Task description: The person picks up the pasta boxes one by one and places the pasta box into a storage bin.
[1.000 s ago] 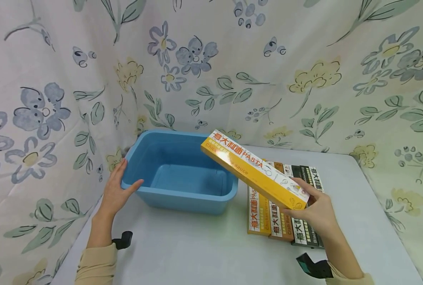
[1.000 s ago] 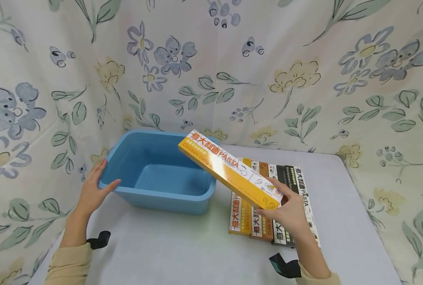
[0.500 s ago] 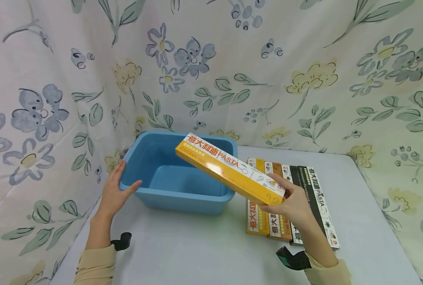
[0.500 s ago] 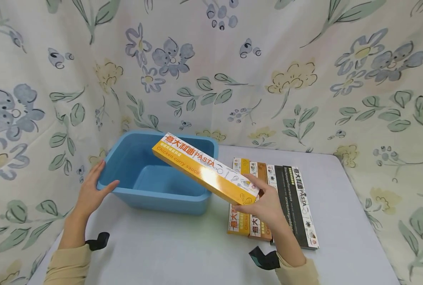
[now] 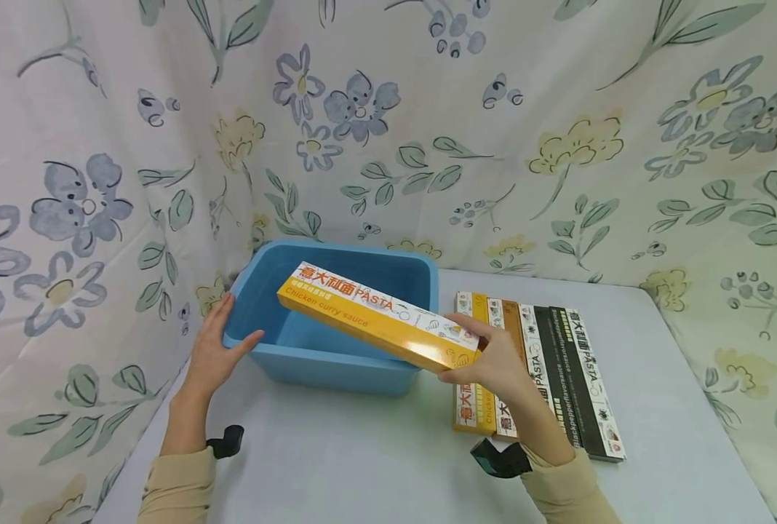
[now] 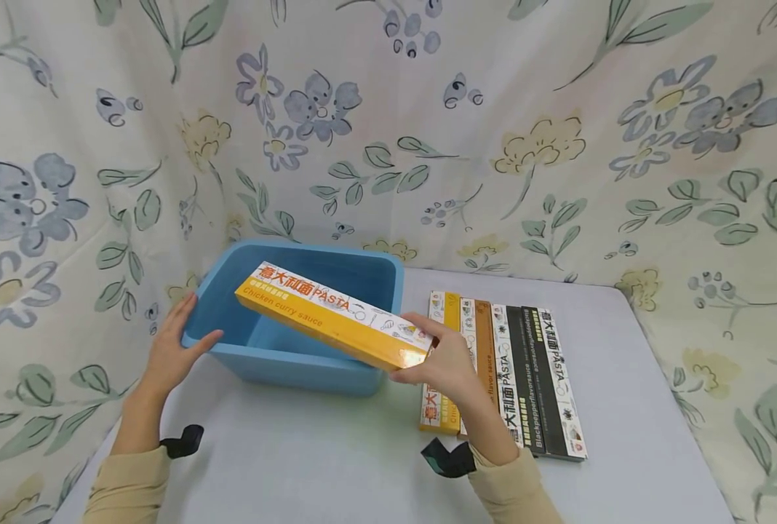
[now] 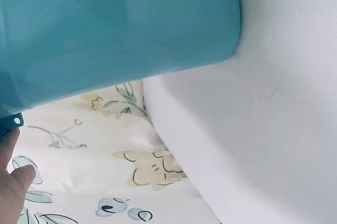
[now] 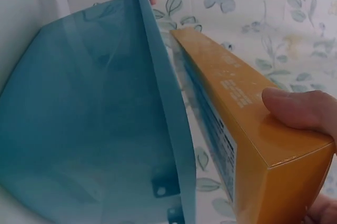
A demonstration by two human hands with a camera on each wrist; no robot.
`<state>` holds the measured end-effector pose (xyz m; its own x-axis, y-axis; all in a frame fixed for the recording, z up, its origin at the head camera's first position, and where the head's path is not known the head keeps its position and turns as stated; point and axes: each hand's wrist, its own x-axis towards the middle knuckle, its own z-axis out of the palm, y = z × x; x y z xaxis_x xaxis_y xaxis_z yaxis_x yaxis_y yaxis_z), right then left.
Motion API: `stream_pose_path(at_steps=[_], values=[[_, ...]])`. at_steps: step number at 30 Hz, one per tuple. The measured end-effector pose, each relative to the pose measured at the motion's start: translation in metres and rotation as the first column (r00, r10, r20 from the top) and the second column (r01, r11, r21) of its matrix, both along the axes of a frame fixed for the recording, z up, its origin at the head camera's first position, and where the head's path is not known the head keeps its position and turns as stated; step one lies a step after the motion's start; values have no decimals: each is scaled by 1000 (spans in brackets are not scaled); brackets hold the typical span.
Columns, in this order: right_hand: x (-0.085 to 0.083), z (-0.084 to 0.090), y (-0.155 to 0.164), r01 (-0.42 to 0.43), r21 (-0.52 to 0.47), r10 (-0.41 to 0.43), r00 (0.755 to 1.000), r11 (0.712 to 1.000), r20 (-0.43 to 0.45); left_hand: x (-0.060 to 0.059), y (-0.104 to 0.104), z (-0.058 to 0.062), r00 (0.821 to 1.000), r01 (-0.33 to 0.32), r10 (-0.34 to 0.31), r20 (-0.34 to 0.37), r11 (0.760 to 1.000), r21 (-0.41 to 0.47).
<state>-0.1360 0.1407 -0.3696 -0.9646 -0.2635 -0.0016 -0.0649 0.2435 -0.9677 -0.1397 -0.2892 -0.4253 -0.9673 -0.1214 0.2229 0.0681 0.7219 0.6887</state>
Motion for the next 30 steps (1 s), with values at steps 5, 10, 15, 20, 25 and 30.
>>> stream_pose_path(at_steps=[5, 10, 15, 20, 25, 30], values=[[-10, 6, -13, -35, 84, 35, 999, 996, 8, 0, 1, -1, 1000, -5, 5, -7, 1000, -6], [-22, 14, -25, -48, 194, 47, 999, 980, 8, -1, 1, -2, 1000, -3, 3, -11, 1000, -15], [-35, 24, -40, -60, 336, 86, 994, 940, -65, -2, 0, -1, 1000, 0, 0, -14, 1000, -17], [-43, 35, -57, -67, 465, 121, 989, 883, -87, -1, -2, 0, 1000, 1, -1, -21, 1000, -11], [-52, 38, -72, -106, 544, 173, 982, 832, -73, -2, -3, -2, 1000, 9, -9, -29, 1000, -4], [-58, 40, -84, -136, 625, 231, 970, 769, -74, -1, -2, -3, 1000, 16, -16, -21, 1000, 7]])
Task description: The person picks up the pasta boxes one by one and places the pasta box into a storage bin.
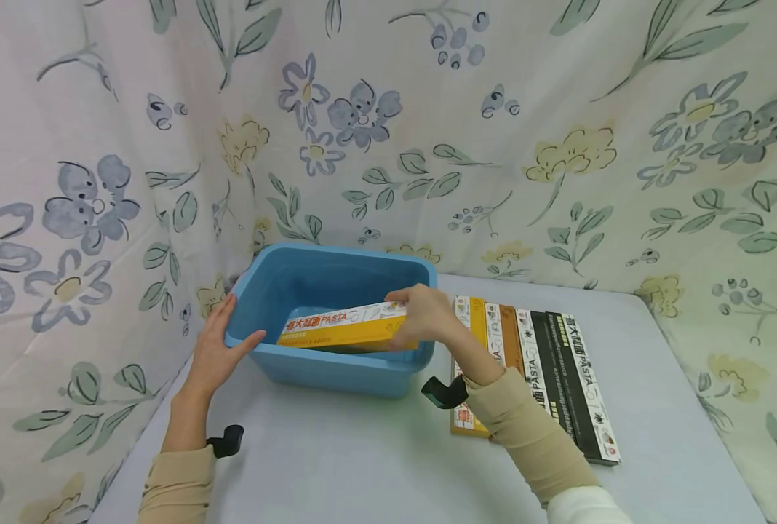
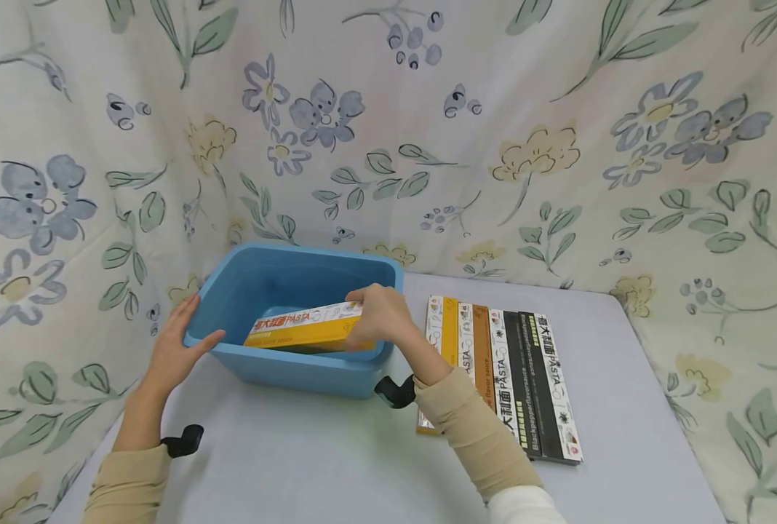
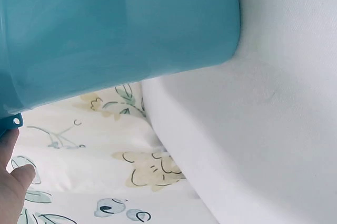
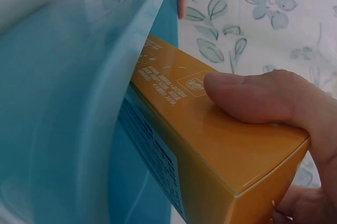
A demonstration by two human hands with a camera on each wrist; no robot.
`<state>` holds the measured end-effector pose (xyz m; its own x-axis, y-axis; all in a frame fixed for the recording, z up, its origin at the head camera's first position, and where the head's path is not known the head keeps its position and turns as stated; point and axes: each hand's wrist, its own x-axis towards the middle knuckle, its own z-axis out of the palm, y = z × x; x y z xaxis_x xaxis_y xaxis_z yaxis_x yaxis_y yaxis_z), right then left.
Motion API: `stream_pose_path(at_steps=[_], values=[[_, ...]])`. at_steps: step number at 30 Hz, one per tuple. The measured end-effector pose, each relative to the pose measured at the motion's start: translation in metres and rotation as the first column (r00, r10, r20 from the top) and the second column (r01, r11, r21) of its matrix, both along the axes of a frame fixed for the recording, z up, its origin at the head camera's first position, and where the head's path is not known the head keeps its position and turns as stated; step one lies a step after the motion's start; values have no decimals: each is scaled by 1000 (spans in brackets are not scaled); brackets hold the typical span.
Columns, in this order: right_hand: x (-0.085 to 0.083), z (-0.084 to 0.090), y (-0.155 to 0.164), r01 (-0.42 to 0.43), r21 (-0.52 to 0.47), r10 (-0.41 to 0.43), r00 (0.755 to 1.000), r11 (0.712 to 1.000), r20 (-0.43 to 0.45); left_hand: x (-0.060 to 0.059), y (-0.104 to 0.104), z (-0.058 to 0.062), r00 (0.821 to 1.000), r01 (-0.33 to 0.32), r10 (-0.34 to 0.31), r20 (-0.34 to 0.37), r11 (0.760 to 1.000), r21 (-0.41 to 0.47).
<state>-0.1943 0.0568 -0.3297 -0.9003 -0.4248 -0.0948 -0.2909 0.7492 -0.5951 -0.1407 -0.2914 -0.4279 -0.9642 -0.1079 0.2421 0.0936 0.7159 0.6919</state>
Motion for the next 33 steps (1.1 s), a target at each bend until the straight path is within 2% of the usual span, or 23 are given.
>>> stream_pose_path(at_steps=[13, 25, 33], values=[[-12, -4, -29, -99, 86, 95, 994, 991, 53, 2, -1, -1, 1000, 5, -5, -6, 1000, 13], [-17, -7, -49, -94, 140, 88, 995, 986, 51, 2, 0, 1, 1000, 8, -8, 26, 1000, 24], [-14, -2, -64, -130, 166, 120, 990, 978, 71, 1, 1, 1, 1000, -7, 7, 10, 1000, 8]])
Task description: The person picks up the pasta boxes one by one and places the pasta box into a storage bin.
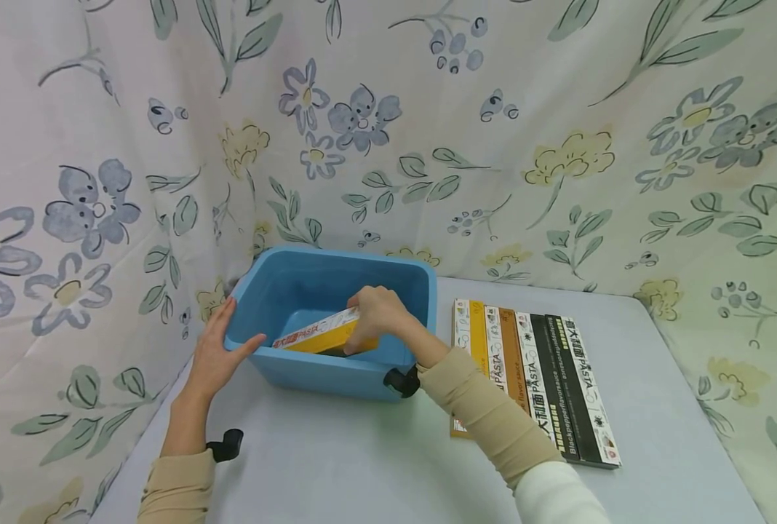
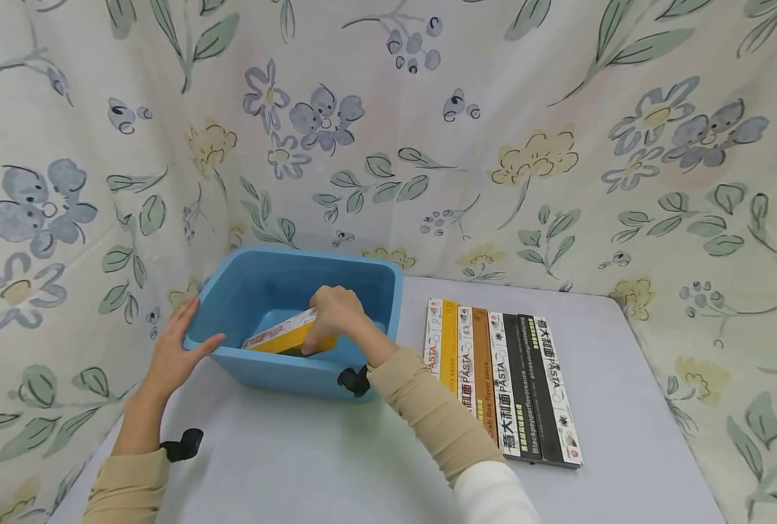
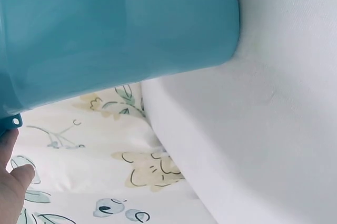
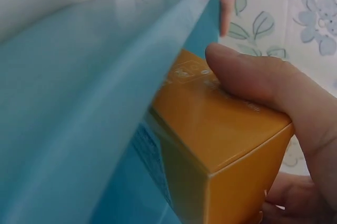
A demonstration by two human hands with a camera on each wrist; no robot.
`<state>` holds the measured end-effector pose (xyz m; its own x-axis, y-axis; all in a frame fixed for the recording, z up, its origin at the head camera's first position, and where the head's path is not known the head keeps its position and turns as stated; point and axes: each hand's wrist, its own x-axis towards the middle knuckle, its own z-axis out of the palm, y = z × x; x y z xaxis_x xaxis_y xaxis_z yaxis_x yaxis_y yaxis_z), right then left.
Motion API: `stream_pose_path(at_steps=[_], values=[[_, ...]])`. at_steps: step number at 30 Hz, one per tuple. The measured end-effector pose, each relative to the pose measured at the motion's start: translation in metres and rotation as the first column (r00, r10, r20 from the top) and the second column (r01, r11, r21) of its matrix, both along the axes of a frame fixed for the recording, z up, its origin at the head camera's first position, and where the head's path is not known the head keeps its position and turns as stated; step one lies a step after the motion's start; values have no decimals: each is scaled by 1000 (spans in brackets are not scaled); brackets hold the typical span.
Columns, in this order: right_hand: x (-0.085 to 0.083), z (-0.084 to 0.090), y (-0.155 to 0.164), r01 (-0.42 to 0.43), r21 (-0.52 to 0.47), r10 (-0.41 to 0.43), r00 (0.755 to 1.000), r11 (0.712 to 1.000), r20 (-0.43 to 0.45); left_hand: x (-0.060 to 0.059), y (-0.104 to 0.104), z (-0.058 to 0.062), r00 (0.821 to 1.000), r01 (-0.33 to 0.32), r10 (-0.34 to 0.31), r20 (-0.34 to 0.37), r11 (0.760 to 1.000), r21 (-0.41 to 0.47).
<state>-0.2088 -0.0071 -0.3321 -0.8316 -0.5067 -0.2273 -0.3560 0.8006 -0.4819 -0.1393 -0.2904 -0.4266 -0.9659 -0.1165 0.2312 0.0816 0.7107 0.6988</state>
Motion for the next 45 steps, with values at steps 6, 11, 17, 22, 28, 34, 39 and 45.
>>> stream_pose_path(at_steps=[6, 11, 17, 22, 28, 34, 39, 45], values=[[2, 3, -3, 14, 22, -14, 999, 1000, 41, 0, 0, 0, 1000, 5, -5, -4, 1000, 2], [3, 3, -3, 9, 3, -9, 996, 1000, 92, 0, 0, 1, 1000, 2, -2, 3, 1000, 2], [5, 2, -3, 25, 13, -26, 995, 1000, 101, 0, 0, 0, 1000, -2, 2, 8, 1000, -1], [4, 2, -2, 27, 61, -32, 995, 998, 90, 0, 0, 0, 1000, 2, -2, 0, 1000, 4], [4, -1, 0, 51, 53, -56, 995, 997, 82, -1, 0, 0, 1000, 3, -3, 2, 1000, 12], [4, -3, 1, 55, 43, -58, 995, 998, 77, 0, 0, 1, 1000, -5, 5, 11, 1000, 9], [2, -5, 3, 63, 35, -66, 994, 997, 84, 0, 1, 1, 1000, -5, 4, 7, 1000, 11], [-1, -9, 8, 43, 16, -45, 990, 999, 133, 0, 1, 0, 1000, -1, 1, 4, 1000, 13]])
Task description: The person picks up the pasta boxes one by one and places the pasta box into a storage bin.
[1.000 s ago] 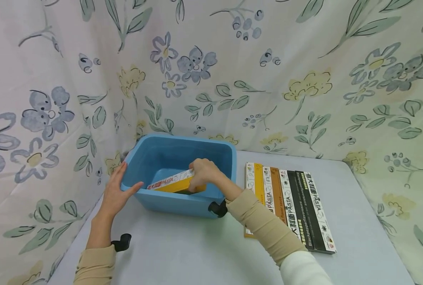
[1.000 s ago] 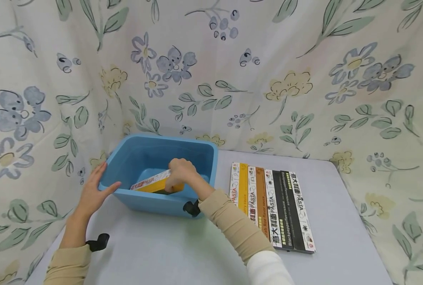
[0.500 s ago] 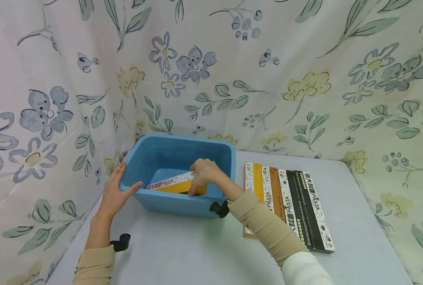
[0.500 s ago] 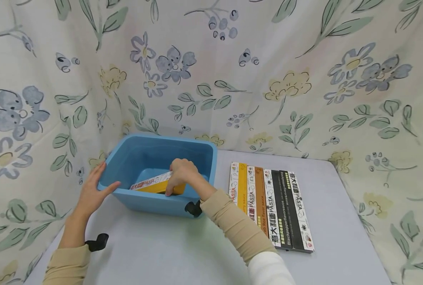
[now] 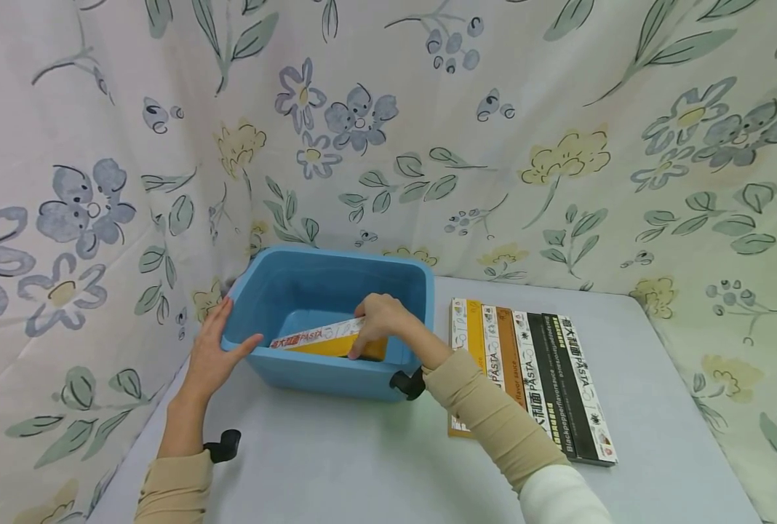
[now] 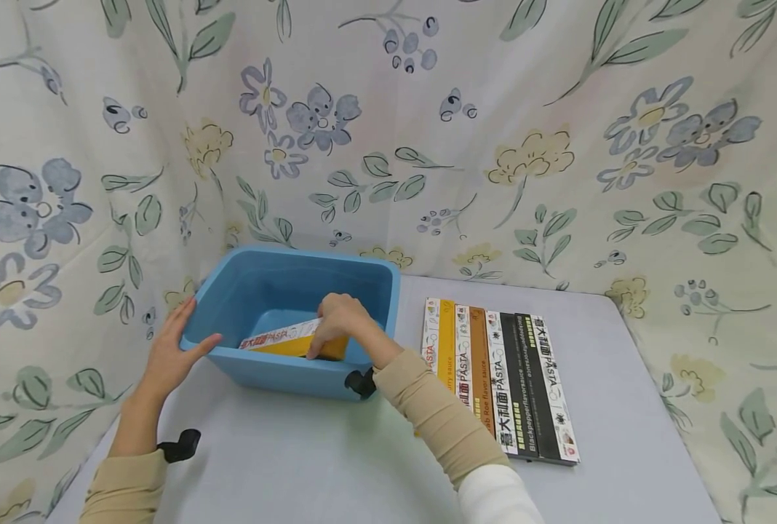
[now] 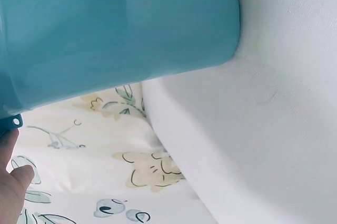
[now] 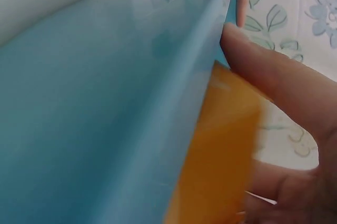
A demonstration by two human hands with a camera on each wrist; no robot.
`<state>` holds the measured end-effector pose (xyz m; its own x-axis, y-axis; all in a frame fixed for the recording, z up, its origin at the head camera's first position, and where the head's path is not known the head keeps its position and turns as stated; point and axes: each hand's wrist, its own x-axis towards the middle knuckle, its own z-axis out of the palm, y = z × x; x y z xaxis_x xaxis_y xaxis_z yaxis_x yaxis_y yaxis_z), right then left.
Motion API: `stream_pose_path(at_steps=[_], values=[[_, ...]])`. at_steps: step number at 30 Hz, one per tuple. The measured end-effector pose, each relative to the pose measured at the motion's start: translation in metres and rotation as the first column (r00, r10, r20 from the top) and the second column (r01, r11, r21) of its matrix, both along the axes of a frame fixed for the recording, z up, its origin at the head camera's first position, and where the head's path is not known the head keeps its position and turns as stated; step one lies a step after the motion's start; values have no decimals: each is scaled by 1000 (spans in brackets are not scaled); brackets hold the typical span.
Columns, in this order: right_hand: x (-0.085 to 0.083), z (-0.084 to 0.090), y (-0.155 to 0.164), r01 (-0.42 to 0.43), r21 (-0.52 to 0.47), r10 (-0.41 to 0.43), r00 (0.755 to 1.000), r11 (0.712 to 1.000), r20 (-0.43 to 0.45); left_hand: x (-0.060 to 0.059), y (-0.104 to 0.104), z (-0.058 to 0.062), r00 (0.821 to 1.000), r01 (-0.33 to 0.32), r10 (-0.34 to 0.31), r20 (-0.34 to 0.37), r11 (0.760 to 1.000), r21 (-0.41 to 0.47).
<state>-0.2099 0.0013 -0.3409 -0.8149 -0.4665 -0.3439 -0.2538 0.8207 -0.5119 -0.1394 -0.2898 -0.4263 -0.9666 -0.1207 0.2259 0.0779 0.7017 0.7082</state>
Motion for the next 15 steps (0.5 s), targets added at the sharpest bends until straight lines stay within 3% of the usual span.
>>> stream_pose_path(at_steps=[8, 15], values=[[-2, -6, 7, -109, -22, 111, 989, 994, 99, 0, 1, 0, 1000, -8, 8, 8, 1000, -12], [-2, -5, 13, -61, -125, 73, 993, 990, 96, 0, 1, 0, 1000, -13, 13, 1, 1000, -21]])
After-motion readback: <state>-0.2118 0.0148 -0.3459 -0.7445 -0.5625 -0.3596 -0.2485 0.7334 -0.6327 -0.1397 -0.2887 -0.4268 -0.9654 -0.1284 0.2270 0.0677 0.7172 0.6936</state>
